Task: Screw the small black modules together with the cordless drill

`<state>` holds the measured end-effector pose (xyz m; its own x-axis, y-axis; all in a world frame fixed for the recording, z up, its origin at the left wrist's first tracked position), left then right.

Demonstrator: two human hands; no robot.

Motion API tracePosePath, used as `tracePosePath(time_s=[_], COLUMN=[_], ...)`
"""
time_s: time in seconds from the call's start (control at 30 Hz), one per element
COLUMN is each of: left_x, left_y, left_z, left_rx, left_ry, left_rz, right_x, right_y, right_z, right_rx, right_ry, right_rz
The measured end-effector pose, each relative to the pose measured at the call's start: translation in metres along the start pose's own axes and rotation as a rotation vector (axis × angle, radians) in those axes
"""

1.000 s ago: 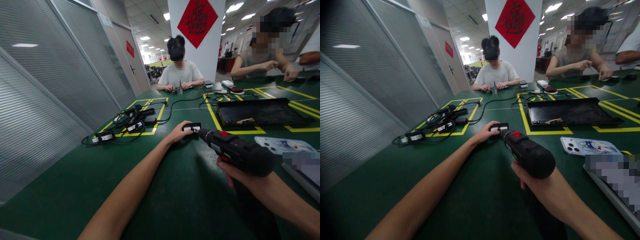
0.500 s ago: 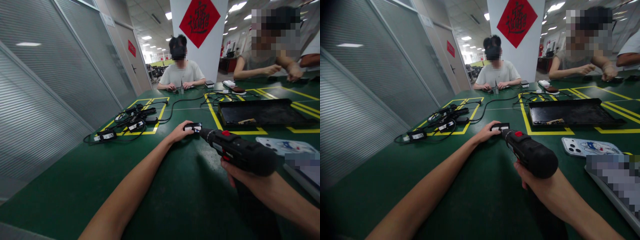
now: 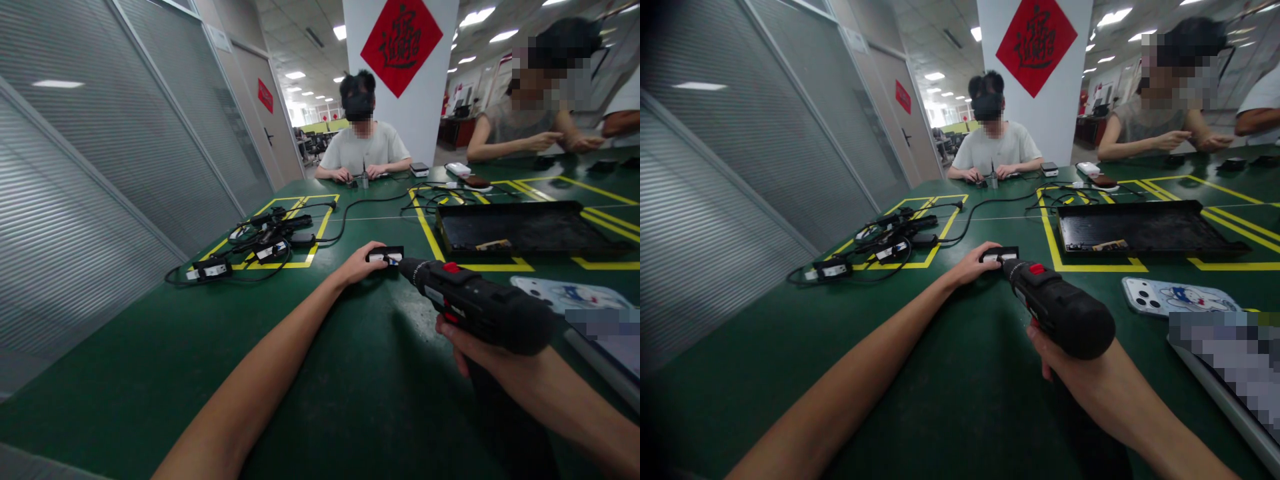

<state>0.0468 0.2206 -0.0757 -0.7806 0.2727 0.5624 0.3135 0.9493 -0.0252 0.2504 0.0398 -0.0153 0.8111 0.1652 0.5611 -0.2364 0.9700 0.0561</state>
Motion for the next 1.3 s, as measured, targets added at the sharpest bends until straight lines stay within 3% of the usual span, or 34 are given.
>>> tracePosePath(time_s=[0.3, 0.57, 1.03, 1.17, 1.3], left_x=[-0.0005, 0.0001, -0.0002, 0.0, -0.0004], left_y=[0.0001, 0.0009, 0.0017, 0.0011, -0.0003], left_z=[-0.0009, 0.001, 0.0017, 0.0009, -0.0006], left_rx=[-0.023, -0.009, -0.017, -0.044, -0.034], left_ry=[0.009, 0.015, -0.002, -0.021, -0.017], left_rz=[-0.001, -0.015, -0.006, -0.004, -0.003], right_x=[-0.0037, -0.0023, -0.0017, -0.005, -0.007], right_y=[-0.0013, 0.0014, 0.0008, 0.0011, 0.0061], right_z=[-0.0074, -0.0034, -0.0026, -0.0072, -0.0039], right_rx=[-0.038, 0.037, 0.034, 0.037, 0.109], right_ry=[0.071, -0.036, -0.062, -0.019, 0.03], right_rz=[0.015, 0.031, 0.016, 0.001, -0.098])
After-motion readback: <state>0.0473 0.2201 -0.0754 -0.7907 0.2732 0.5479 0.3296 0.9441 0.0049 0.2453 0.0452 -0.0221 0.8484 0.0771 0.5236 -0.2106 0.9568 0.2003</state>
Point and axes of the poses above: each hand's wrist, its own y-axis towards the middle knuckle, its own x-axis out of the back of the hand, z = x × y, the point moved 6 cm from there along y, towards the middle knuckle, and after that the axes turned 14 degrees about x, right-handed, at the moved point
